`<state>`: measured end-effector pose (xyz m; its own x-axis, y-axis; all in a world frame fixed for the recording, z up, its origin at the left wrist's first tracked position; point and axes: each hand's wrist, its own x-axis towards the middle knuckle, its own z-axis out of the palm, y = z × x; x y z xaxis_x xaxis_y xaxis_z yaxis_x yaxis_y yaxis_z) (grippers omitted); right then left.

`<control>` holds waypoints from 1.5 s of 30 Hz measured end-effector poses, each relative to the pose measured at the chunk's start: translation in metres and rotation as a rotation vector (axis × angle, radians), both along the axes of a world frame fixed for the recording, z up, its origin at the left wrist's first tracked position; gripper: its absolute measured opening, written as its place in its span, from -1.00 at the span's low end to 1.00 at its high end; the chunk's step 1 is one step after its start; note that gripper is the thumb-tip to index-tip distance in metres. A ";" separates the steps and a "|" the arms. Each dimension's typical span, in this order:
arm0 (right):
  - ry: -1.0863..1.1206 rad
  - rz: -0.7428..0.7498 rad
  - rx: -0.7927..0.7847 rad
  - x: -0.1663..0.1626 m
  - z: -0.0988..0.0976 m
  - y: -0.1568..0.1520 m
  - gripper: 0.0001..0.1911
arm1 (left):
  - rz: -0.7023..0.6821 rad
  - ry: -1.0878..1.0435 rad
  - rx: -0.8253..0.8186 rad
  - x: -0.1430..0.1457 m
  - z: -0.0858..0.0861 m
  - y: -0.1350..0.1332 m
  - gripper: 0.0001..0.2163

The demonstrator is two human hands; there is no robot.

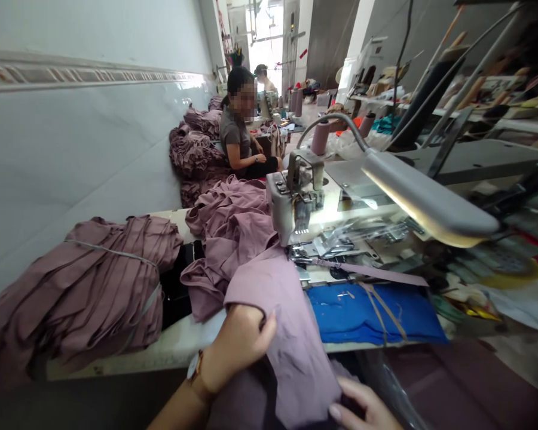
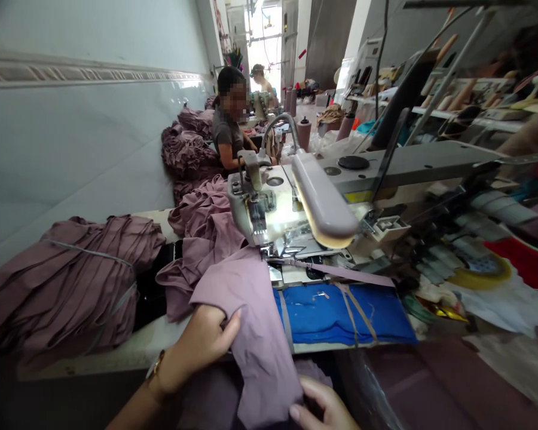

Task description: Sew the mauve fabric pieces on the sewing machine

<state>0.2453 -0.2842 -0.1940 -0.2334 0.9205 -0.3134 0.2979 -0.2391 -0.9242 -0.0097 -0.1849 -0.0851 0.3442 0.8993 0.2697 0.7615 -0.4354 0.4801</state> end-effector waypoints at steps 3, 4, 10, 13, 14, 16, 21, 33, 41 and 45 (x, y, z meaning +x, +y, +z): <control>0.017 0.016 0.063 -0.004 0.003 0.011 -0.52 | 0.035 0.001 0.060 -0.002 0.004 0.015 -0.77; 0.030 0.029 0.078 -0.005 0.005 0.015 -0.55 | 0.062 0.009 0.081 -0.002 0.004 0.020 -0.72; 0.044 0.060 0.143 -0.012 0.021 0.034 -0.73 | 0.173 -0.149 0.090 0.000 0.008 0.046 -0.65; 0.028 0.024 0.179 -0.013 0.020 0.039 -0.77 | 0.177 -0.295 0.025 0.004 0.017 0.058 -0.74; 0.030 0.009 0.183 -0.014 0.019 0.041 -0.78 | 0.169 -0.327 -0.004 0.005 0.020 0.062 -0.78; 0.049 -0.022 0.172 -0.015 0.018 0.044 -0.80 | 0.150 -0.350 -0.056 0.006 0.025 0.071 -0.86; 0.176 -0.158 0.147 -0.029 0.021 0.058 -0.77 | 0.093 -0.313 -0.064 0.000 0.034 0.096 -0.92; 0.291 -0.151 0.135 -0.054 0.048 0.105 -0.66 | -0.039 -0.144 0.098 -0.012 0.055 0.171 -0.96; 0.126 -0.049 0.259 -0.055 0.043 0.100 -0.76 | 0.333 -0.004 0.158 0.002 -0.004 0.014 -0.80; 0.162 0.020 0.294 -0.059 0.060 0.092 -0.75 | 0.227 -0.180 -0.037 -0.001 -0.022 -0.006 -0.90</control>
